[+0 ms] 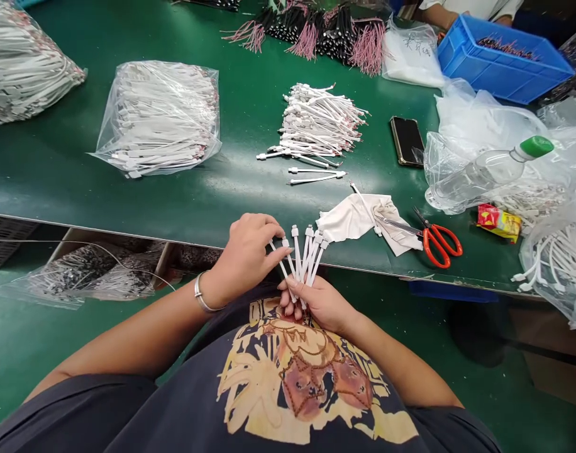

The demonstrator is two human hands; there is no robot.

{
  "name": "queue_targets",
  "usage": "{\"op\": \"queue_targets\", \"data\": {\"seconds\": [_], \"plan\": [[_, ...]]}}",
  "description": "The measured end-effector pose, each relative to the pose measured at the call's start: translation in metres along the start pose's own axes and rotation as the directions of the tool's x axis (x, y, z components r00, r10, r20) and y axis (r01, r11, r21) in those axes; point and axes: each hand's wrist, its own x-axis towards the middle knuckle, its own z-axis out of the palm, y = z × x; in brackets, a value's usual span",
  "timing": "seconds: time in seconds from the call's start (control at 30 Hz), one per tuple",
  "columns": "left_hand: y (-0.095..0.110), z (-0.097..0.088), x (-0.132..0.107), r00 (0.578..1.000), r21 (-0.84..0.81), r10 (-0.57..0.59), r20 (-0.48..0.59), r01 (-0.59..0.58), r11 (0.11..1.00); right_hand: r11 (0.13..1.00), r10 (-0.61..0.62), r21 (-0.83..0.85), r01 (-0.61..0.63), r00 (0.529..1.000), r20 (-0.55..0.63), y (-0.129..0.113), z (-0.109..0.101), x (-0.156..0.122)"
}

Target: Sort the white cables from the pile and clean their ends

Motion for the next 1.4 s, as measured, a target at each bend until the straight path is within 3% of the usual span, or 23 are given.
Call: {"op": "queue_targets", "data": {"seconds": [0.2, 0.3, 0.43, 0.5, 0.6, 0.7, 0.8, 0.93, 1.0, 1.07, 1.17, 1.3, 1.4], "plan": [[-0.007, -0.004, 0.017, 0.99, -0.257, -0.131, 0.054, 0.14, 0.956, 1.0, 0.009, 0.021, -0.009, 1.0, 0.015, -0.003, 0.0, 0.0], [-0.013, -0.013, 0.024, 0.971, -0.426, -0.22, 0.094, 0.239, 0.873, 0.999, 0.01, 0.048, -0.011, 1.0, 0.02, -0.003, 0.0, 0.001], [-0.02, -0.02, 0.033, 0.957, -0.618, -0.259, 0.132, 0.284, 0.734, 0.997, 0.001, 0.075, -0.004, 0.999, 0.033, -0.002, 0.0, 0.003], [-0.02, -0.02, 0.036, 0.954, -0.634, -0.275, 0.119, 0.286, 0.718, 0.996, -0.008, 0.09, 0.005, 1.0, 0.03, -0.001, 0.0, 0.003], [-0.017, -0.022, 0.037, 0.958, -0.579, -0.261, 0.117, 0.279, 0.766, 0.992, -0.009, 0.125, 0.004, 0.999, 0.034, -0.003, 0.0, 0.004], [-0.015, -0.024, 0.037, 0.958, -0.583, -0.22, 0.185, 0.287, 0.76, 0.986, 0.01, 0.167, -0.016, 0.999, 0.035, -0.007, 0.002, 0.004], [-0.014, -0.026, 0.038, 0.949, -0.684, -0.203, 0.241, 0.314, 0.658, 0.982, 0.016, 0.188, -0.021, 0.999, 0.028, -0.011, 0.003, 0.004], [-0.011, -0.029, 0.041, 0.939, -0.828, -0.209, 0.273, 0.34, 0.446, 0.982, 0.002, 0.186, -0.008, 1.0, 0.03, -0.012, 0.003, 0.005], [-0.011, -0.032, 0.042, 0.938, -0.855, -0.222, 0.267, 0.337, 0.393, 0.98, -0.009, 0.197, 0.001, 0.999, 0.038, -0.011, 0.003, 0.006], [-0.014, -0.037, 0.044, 0.942, -0.836, -0.247, 0.229, 0.32, 0.446, 0.979, -0.011, 0.203, 0.002, 0.999, 0.042, -0.012, 0.003, 0.006], [-0.028, -0.046, 0.05, 0.953, -0.702, -0.27, 0.138, 0.286, 0.652, 0.982, 0.01, 0.19, -0.016, 0.999, 0.034, -0.013, 0.003, 0.006], [-0.05, -0.057, 0.056, 0.952, -0.368, -0.296, 0.081, 0.305, 0.878, 0.982, 0.019, 0.185, -0.025, 0.999, 0.032, -0.011, 0.003, 0.006], [-0.047, -0.059, 0.041, 0.952, -0.118, -0.287, -0.111, 0.274, 0.955, 0.982, -0.002, 0.189, -0.003, 1.0, 0.031, -0.008, 0.003, 0.006]]}}
